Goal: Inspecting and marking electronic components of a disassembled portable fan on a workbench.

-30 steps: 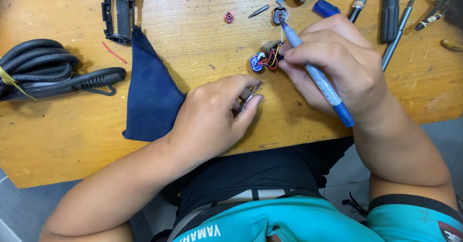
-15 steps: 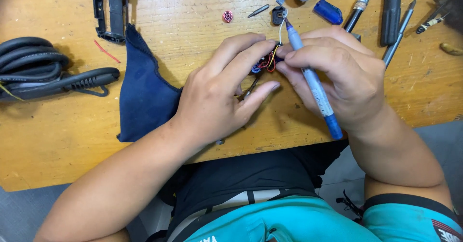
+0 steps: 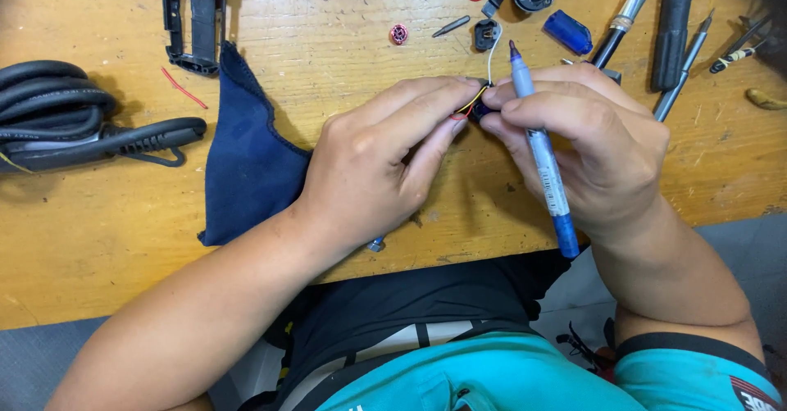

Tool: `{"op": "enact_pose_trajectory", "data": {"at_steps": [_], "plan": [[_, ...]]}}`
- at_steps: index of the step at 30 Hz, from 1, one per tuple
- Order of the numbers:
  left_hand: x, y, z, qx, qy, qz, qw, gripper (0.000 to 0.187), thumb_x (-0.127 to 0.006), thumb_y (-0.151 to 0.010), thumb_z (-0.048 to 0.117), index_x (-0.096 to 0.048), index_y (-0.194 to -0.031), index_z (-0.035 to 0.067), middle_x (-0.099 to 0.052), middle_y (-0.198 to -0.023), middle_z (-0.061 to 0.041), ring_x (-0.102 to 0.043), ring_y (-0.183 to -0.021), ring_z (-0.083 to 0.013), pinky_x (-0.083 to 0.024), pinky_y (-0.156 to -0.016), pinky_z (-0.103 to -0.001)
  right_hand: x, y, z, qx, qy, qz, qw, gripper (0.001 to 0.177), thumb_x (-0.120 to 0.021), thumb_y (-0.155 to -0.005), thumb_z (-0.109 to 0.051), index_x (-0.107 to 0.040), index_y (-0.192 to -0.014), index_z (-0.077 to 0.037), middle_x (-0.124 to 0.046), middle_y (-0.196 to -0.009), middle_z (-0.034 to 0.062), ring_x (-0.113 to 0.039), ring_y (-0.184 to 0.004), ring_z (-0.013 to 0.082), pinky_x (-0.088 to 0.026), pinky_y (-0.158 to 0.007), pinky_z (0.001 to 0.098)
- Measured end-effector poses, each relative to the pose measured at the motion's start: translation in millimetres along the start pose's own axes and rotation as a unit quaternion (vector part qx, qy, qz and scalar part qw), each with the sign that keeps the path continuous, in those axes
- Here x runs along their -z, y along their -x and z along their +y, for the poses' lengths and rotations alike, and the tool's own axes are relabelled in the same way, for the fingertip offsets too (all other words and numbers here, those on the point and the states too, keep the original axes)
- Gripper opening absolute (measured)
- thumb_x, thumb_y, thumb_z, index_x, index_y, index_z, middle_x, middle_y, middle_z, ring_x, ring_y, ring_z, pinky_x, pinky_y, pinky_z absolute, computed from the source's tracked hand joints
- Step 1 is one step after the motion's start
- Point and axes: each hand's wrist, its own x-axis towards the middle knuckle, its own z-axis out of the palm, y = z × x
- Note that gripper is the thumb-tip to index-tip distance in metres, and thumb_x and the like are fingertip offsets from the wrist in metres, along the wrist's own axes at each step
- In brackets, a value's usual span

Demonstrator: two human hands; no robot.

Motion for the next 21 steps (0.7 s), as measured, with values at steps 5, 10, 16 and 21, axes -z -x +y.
{"op": "enact_pose_trajectory", "data": {"at_steps": [5, 10, 16, 21], "plan": [[-0.7, 2.1, -1.1, 0.010, 0.001, 0.005, 1.000, 0.024, -0.075, -0.120, -0.002, -0.075, -0.144, -0.002, -0.083, -0.139, -0.020, -0.085, -0.129, -0.0318, -0.072, -0.113, -0.042, -0.9, -0.4, -0.9, -0.008, -0.011, 0.000, 1.000, 0.025, -0.092, -0.110, 0.019, -0.069, -0.119, 0.013, -0.081, -0.117, 0.0384, -0.084, -0.111, 0.0473, -0.072, -0.103, 0.0527], [-1.3, 3.7, -2.7, 0.004, -0.006, 0.010, 1.000, 0.024, -0.076, -0.120, -0.002, -0.075, -0.144, -0.002, -0.084, -0.139, -0.018, -0.085, -0.129, -0.0318, -0.073, -0.109, -0.042, -4.2, 1.1, 2.9, 0.007, -0.003, 0.007, 1.000, 0.026, -0.093, -0.108, 0.018, -0.068, -0.114, 0.012, -0.081, -0.112, 0.0379, -0.085, -0.108, 0.0479, -0.071, -0.100, 0.0531], [-2.7, 5.4, -3.2, 0.010, -0.007, 0.016, 1.000, 0.024, -0.076, -0.120, -0.001, -0.075, -0.144, -0.001, -0.084, -0.139, -0.017, -0.085, -0.128, -0.0311, -0.074, -0.108, -0.042, -5.2, 4.1, 4.0, 0.018, 0.003, 0.006, 1.000, 0.029, -0.092, -0.109, 0.019, -0.067, -0.119, 0.010, -0.081, -0.114, 0.0374, -0.085, -0.110, 0.0485, -0.071, -0.099, 0.0542], [-3.6, 6.0, -3.8, 0.016, -0.006, 0.016, 1.000, 0.025, -0.073, -0.120, 0.000, -0.075, -0.144, 0.000, -0.084, -0.139, -0.016, -0.085, -0.128, -0.0304, -0.072, -0.108, -0.043, -6.2, 7.9, 5.4, 0.009, 0.008, 0.012, 1.000, 0.035, -0.094, -0.109, 0.017, -0.063, -0.122, 0.008, -0.081, -0.115, 0.0376, -0.086, -0.109, 0.0476, -0.071, -0.100, 0.0543]]}}
